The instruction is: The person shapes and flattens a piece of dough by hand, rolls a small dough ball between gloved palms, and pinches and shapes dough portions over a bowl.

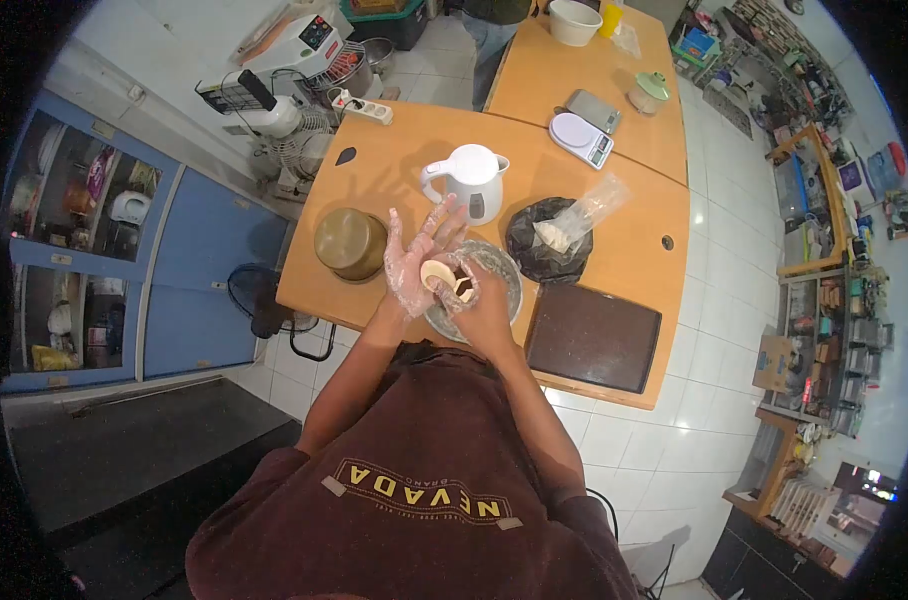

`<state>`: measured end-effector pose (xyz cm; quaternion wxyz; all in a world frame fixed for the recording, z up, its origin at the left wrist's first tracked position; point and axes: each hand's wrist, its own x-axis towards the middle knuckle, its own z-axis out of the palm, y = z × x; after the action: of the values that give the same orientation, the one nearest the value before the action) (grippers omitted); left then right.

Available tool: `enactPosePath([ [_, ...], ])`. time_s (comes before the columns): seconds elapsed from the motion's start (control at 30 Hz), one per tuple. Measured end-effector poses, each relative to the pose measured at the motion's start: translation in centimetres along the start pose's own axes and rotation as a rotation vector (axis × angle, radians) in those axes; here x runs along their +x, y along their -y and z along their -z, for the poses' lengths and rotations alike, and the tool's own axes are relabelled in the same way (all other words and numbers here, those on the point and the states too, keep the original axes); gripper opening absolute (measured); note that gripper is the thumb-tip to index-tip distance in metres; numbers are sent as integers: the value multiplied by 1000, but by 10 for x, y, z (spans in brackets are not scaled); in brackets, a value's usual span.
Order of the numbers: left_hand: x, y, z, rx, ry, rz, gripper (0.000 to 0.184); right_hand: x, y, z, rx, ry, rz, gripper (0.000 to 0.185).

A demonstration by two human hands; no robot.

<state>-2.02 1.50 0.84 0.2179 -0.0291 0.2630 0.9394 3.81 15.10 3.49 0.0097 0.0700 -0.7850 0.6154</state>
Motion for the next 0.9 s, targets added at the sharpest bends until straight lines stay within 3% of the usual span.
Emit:
enactPosePath([
  [0.1,-4,6,8,132,20,-41,67,1,-15,-5,387,-144,-95,24],
  [0.2,-17,4,16,763,-12,-120,43,2,-5,9,439,-224,-164,22],
  [0.23,-21,2,16,696,21,-90,37,2,-10,12,433,-233,-171,24],
  [0.63,-34,-2,35,974,-29,-186,30,-2,-30,8,373,-162,-223,30],
  [0.9,-39,2,22,894,-44,-154,29,-3,-41,3,440,-239,-185,34],
])
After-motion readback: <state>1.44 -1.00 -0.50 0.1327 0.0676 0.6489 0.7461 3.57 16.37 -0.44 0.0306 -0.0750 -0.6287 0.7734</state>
